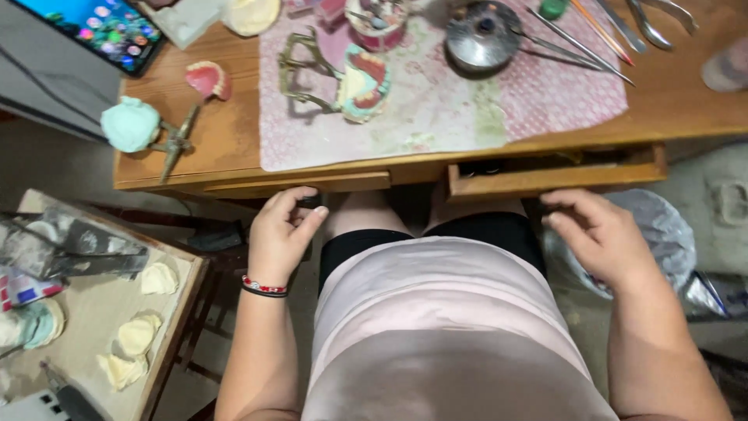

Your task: The person uses a small metal tool to adjust a dental mold clamped in a vise. They then open a drawer, retrieve a metal wire and pliers, and cut the wire to a shorter length.

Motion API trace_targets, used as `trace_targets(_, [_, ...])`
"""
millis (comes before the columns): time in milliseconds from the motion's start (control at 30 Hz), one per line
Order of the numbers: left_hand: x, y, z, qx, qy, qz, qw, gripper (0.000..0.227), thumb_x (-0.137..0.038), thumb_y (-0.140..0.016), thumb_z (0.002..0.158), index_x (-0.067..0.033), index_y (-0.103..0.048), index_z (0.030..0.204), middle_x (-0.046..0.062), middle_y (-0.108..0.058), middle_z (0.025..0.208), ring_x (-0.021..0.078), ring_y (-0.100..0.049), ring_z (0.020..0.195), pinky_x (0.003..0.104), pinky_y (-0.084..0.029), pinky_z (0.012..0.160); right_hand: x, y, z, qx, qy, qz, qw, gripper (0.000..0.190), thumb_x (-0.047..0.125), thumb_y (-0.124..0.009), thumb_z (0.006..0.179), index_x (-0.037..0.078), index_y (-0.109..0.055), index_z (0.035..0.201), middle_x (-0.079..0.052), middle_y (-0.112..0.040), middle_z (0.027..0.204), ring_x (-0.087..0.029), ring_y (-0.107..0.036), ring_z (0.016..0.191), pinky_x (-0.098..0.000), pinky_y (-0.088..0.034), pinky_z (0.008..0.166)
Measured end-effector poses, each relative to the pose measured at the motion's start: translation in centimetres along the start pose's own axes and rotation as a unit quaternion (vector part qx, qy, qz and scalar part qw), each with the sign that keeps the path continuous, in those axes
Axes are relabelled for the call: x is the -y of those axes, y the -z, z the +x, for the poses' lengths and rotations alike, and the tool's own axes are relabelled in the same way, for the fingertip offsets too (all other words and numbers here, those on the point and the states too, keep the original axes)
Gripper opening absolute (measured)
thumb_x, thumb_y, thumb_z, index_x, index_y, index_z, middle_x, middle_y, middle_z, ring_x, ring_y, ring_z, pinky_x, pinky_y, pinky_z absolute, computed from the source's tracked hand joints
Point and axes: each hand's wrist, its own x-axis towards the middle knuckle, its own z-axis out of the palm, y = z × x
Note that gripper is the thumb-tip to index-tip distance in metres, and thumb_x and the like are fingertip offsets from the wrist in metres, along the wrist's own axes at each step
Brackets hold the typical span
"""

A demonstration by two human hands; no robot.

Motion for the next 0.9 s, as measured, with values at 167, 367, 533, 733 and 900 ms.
trace_targets(167, [0.3, -1.7, -0.5, -0.033, 0.018, -0.002, 0.999, 0.025, -0.026, -0.075, 0.092, -0.0154, -0.071, 0.115, 0.001, -0.065, 0.11, 0.0087, -0.064, 0.068, 0.026, -0.053, 0.077, 1.2, 4.2, -5.4, 0.191, -0.038, -0.091, 0.977, 0.037, 0.044, -0.062, 0.091, 0.036, -0.077, 0.124, 0.015, -0.082, 0.122, -0.009, -0.079, 0.107, -0.0271, -0.056, 0.092])
trace_targets(367, [-0.3, -1.7, -3.1, -0.051, 0.037, 0.02, 0.998, 0.016, -0.028, -0.072, 0.095, -0.0167, -0.073, 0.107, -0.002, -0.064, 0.1, 0.0076, -0.053, 0.062, 0.026, -0.048, 0.074, 2.8, 8.1, -4.6, 0.19, -0.037, -0.09, 0.977, 0.025, 0.041, -0.072, 0.086, 0.027, -0.086, 0.101, 0.011, -0.089, 0.101, -0.009, -0.085, 0.088, -0.0284, -0.064, 0.086])
trace_targets(533, [-0.3, 0.1, -9.1, -0.004, 0.03, 0.054, 0.998, 0.019, -0.03, -0.07, 0.096, -0.017, -0.075, 0.109, 0.0, -0.065, 0.093, 0.0113, -0.057, 0.065, 0.029, -0.049, 0.069, 3.5, 6.2, -0.2, 0.07, -0.009, -0.296, 0.952, 0.016, 0.039, -0.07, 0.095, 0.024, -0.075, 0.095, 0.003, -0.074, 0.1, -0.021, -0.07, 0.099, -0.0401, -0.053, 0.074])
trace_targets(733, [-1.2, 1.5, -14.5, 0.04, 0.065, 0.112, 0.991, 0.022, -0.036, -0.069, 0.092, -0.0226, -0.081, 0.104, -0.003, -0.077, 0.091, 0.0143, -0.066, 0.074, 0.03, -0.052, 0.072, 8.2, 3.0, 1.3, 0.142, -0.052, -0.3, 0.942, 0.049, 0.064, -0.063, 0.094, 0.016, -0.066, 0.098, -0.007, -0.075, 0.098, -0.034, -0.072, 0.091, -0.052, -0.058, 0.074])
trace_targets(900, [-1.5, 2.6, -15.8, 0.102, 0.04, 0.231, 0.967, 0.034, -0.047, -0.065, 0.091, -0.0268, -0.079, 0.114, 0.0, -0.08, 0.1, 0.0221, -0.075, 0.088, 0.04, -0.057, 0.066, 8.1, 1.2, 0.6, 0.111, 0.125, -0.134, 0.977, 0.065, 0.039, -0.07, 0.093, 0.002, -0.058, 0.144, -0.021, -0.071, 0.125, -0.039, -0.067, 0.113, -0.0556, -0.053, 0.096])
